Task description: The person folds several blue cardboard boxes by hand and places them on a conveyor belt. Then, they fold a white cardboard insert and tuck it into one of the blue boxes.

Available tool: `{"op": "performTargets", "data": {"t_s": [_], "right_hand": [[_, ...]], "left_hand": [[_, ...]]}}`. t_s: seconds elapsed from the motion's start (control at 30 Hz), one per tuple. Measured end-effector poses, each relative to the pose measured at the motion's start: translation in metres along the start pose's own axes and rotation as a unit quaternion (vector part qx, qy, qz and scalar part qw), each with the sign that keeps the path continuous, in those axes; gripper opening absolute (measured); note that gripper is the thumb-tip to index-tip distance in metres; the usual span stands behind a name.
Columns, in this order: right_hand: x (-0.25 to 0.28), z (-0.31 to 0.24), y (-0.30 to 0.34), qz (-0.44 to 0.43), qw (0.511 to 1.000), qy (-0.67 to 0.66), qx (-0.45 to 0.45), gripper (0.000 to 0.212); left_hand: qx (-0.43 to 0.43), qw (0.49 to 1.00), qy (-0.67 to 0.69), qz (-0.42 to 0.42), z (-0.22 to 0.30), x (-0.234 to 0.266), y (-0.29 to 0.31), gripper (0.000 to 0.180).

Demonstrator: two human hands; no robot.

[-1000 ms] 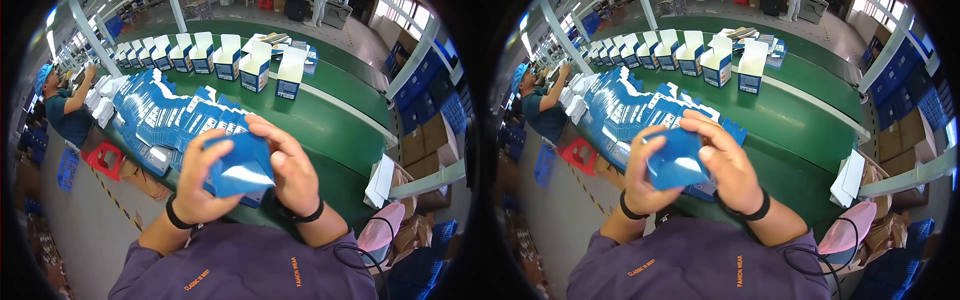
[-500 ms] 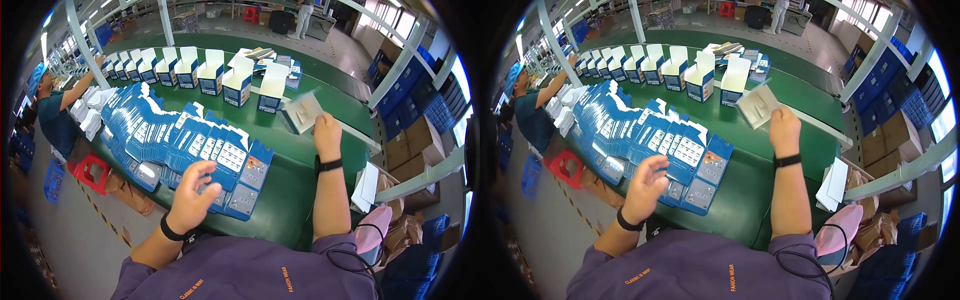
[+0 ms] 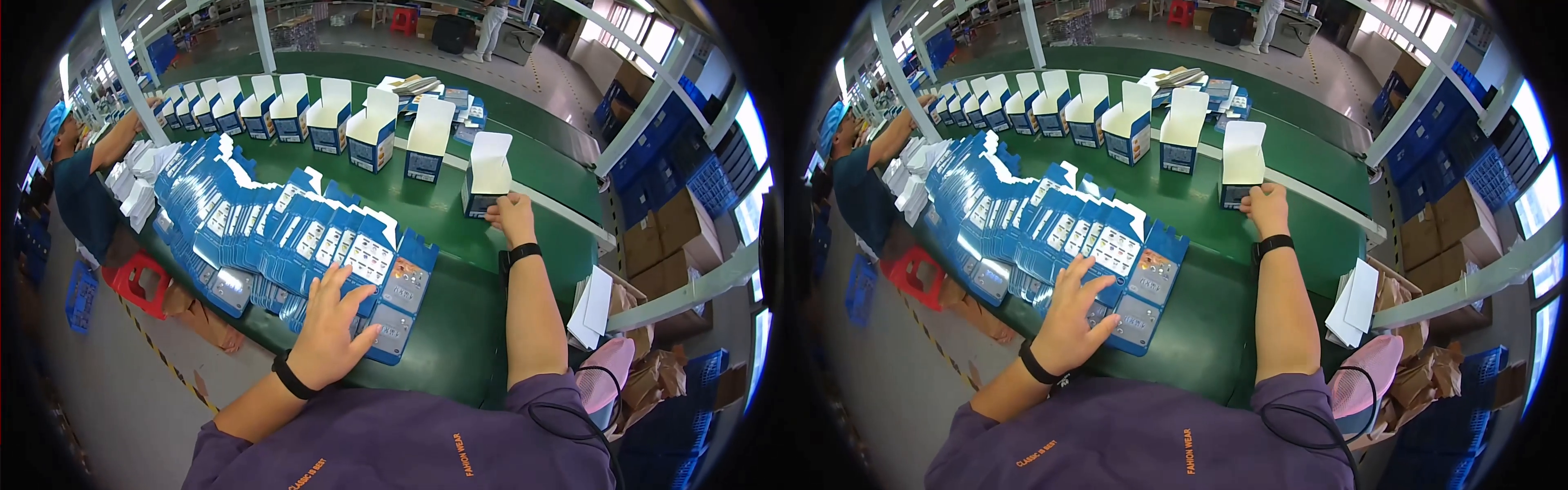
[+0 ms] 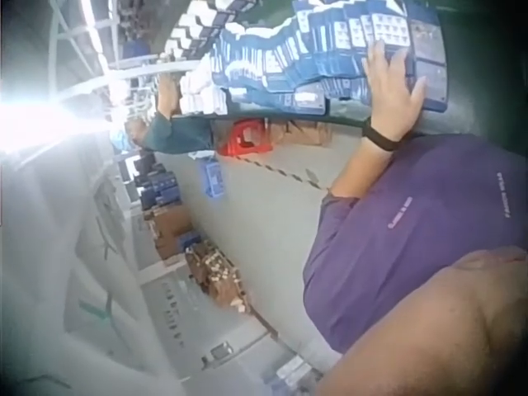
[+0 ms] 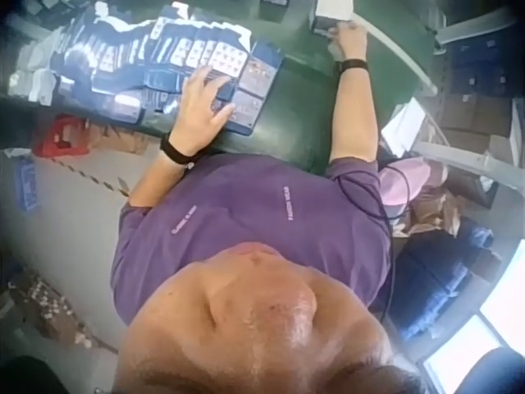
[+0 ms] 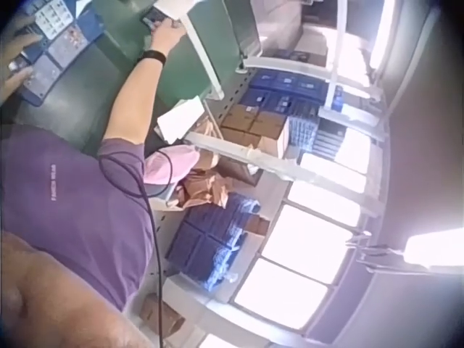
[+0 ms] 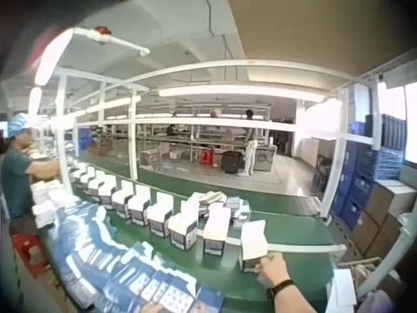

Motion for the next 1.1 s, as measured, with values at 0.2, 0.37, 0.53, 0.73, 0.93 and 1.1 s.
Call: {"op": "performTargets", "data": {"t_s": [0.2, 0.37, 0.53, 0.73, 0.93, 1.1], "right_hand": [[-0.015, 0.024, 0.004, -0.026, 0.991, -0.131, -0.015, 0.039], [-0.064, -0.028, 0.118, -0.178, 0.896, 0.255, 0.316, 0.048], [-0.08, -0.056, 0.211, -0.212, 0.819, 0.406, 0.346, 0.057], [-0.08, -0.061, 0.207, -0.165, 0.828, 0.413, 0.341, 0.062], [-0.08, -0.055, 0.208, -0.163, 0.836, 0.384, 0.357, 0.065], [-0.058, -0.107, 0.24, -0.082, 0.856, 0.268, 0.435, 0.064]], "left_hand": [[-0.015, 0.996, -0.088, -0.026, 0.006, -0.017, -0.007, 0.071], [0.008, 0.991, -0.127, -0.032, -0.002, -0.029, -0.005, 0.086], [0.028, 0.989, -0.144, -0.018, -0.006, -0.029, -0.001, 0.099], [0.041, 0.988, -0.148, -0.012, -0.008, -0.031, -0.002, 0.105], [0.038, 0.987, -0.153, -0.006, -0.011, -0.032, -0.001, 0.11], [0.043, 0.992, -0.103, 0.054, -0.006, -0.019, -0.002, 0.11]]}}
Point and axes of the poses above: each hand's wrist, its own y-axis away from the middle knuckle, its own x-axis out of the back of the hand, z = x × y, the point moved 7 cm from there along -y, towards the middle knuckle, and after that the axes turned 2 degrees about z, right-handed, at the moved point
